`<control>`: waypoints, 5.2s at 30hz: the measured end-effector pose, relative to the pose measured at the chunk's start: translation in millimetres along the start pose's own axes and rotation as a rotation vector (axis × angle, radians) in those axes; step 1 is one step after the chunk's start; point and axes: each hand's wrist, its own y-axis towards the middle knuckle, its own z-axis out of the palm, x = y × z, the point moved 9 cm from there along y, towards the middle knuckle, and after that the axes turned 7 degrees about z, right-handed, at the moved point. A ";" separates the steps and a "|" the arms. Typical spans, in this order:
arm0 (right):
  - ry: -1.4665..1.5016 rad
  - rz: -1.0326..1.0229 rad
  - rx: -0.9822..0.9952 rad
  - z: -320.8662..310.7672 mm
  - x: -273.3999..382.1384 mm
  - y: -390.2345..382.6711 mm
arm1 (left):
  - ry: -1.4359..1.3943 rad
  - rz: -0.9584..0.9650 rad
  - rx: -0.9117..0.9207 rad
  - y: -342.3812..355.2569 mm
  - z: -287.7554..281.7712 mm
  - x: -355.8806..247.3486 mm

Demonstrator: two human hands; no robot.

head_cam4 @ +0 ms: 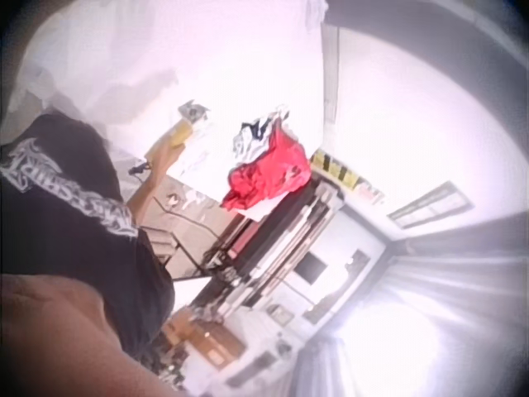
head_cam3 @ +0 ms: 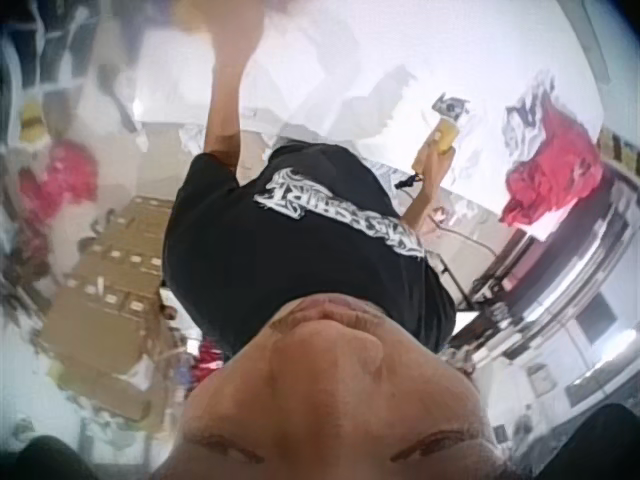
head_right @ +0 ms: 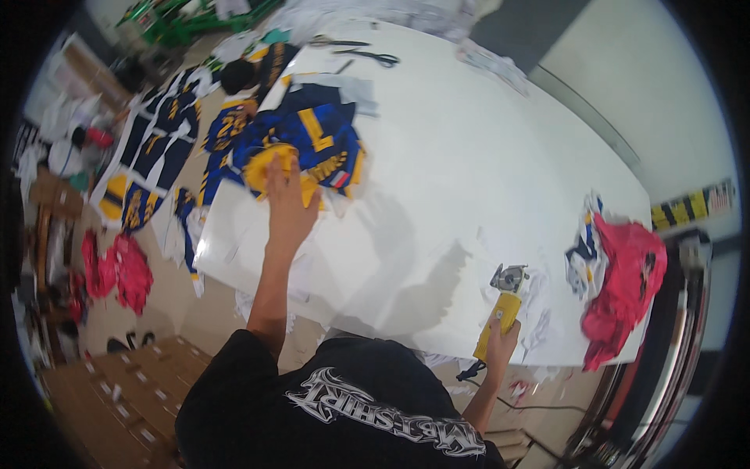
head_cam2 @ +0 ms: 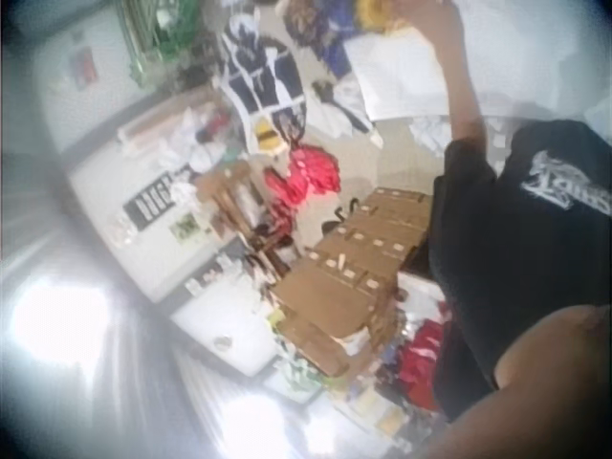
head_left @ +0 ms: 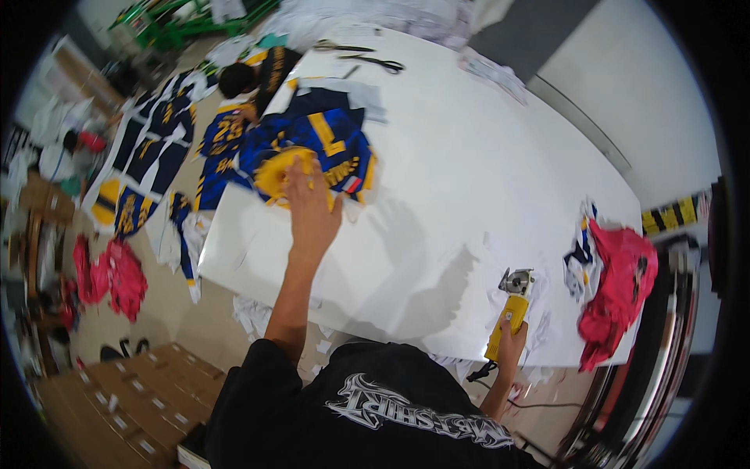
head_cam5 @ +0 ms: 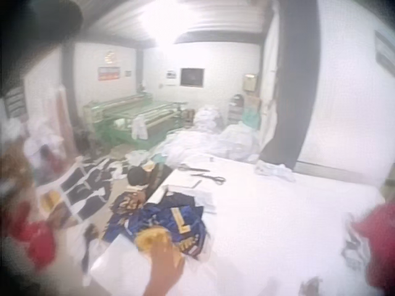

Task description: The person uses a yellow electric fabric cutter to cut a large piece of white fabric on a table. They then cut a blue and yellow sports jersey, following the contours of the design. The person handles the fabric and jersey, adjusting their positions on the table while cutting.

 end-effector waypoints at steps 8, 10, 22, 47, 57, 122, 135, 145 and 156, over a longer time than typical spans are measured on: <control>0.080 0.097 -0.186 -44.8 -85.4 9.3 | -0.309 0.175 0.626 -51.5 259.0 -101.1; 0.052 0.165 -0.256 -66.0 -78.0 5.1 | -0.319 0.221 0.722 -80.4 305.6 -171.6; 0.237 0.331 -0.440 -184.1 -200.1 77.1 | -0.399 0.972 0.875 -226.6 360.9 -543.4; -0.199 0.055 -0.405 -292.1 -141.2 394.1 | 0.001 -0.165 1.606 -364.6 176.4 -80.9; -0.223 -0.073 0.098 5.9 -10.6 437.0 | -0.225 0.404 0.616 -130.0 266.7 -213.1; -0.083 -0.643 0.061 -235.8 128.6 384.4 | -0.212 0.460 0.310 -196.9 268.3 -381.0; 0.491 -0.716 -0.346 -521.3 92.3 508.1 | -0.391 0.034 -0.003 48.3 7.9 -255.6; -0.314 -0.568 -1.195 -723.4 137.9 596.9 | -0.153 0.131 -0.297 250.8 -221.1 -213.1; -0.083 -0.074 -0.261 -551.1 85.1 803.9 | 0.335 0.083 0.565 358.0 107.9 -152.6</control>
